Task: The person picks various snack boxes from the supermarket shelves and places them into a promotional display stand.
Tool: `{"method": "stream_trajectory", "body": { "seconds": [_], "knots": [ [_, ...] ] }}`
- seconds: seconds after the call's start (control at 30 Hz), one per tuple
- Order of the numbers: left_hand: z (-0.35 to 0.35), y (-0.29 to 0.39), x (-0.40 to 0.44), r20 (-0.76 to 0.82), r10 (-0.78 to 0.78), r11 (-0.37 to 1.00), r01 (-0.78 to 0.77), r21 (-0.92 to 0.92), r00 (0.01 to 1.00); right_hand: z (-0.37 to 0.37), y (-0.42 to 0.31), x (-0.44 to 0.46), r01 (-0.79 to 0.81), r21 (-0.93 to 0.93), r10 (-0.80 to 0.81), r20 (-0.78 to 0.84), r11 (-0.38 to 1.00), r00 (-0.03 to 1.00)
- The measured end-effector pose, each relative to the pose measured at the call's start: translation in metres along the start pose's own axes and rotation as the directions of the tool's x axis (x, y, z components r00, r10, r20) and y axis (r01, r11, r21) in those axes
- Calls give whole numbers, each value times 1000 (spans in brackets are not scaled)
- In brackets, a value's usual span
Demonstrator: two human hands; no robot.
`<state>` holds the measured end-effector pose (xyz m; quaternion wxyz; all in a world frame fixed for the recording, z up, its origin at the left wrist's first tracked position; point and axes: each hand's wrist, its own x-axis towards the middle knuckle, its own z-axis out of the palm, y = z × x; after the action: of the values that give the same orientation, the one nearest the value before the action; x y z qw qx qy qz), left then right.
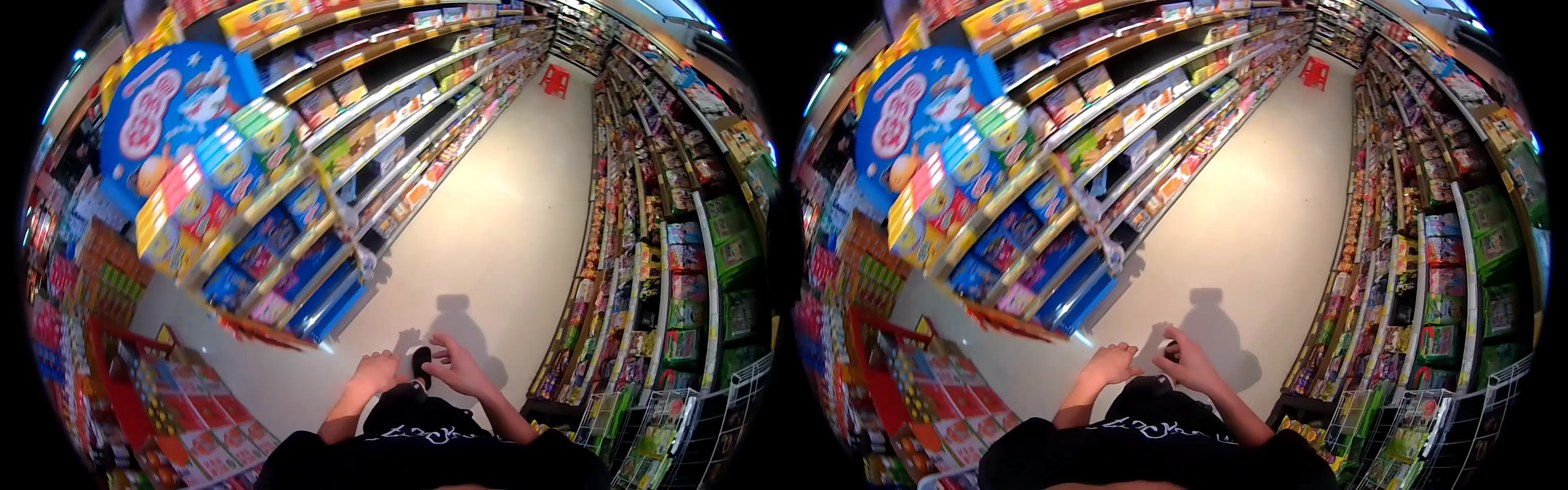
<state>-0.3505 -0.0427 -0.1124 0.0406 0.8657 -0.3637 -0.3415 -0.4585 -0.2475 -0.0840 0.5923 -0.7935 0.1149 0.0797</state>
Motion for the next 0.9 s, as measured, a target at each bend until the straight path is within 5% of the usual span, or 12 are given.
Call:
{"method": "stream_trajectory", "body": {
  "seconds": [0.13,0.33,0.43,0.53,0.6,0.9],
  "knots": [
    [-74,23,94,-273,246,969,-244,41,930,-65,-16,58,-13,-122,5,-67,992,998],
    [-175,58,197,-259,503,854,-521,-2,825,-140,-33,141,4,-97,-25,-213,995,977],
    [-201,46,248,-204,522,838,-542,-59,828,-164,-20,176,-71,33,76,-154,997,985],
    [-227,44,278,-284,427,877,-470,-103,859,-190,5,217,-74,-95,69,-58,993,996],
    [-242,50,306,-174,368,917,-388,-97,913,-220,10,247,-137,-123,142,30,983,989],
    [-347,72,464,-173,217,976,-217,16,961,-391,21,444,169,-484,-120,130,858,984]
  ]
}}
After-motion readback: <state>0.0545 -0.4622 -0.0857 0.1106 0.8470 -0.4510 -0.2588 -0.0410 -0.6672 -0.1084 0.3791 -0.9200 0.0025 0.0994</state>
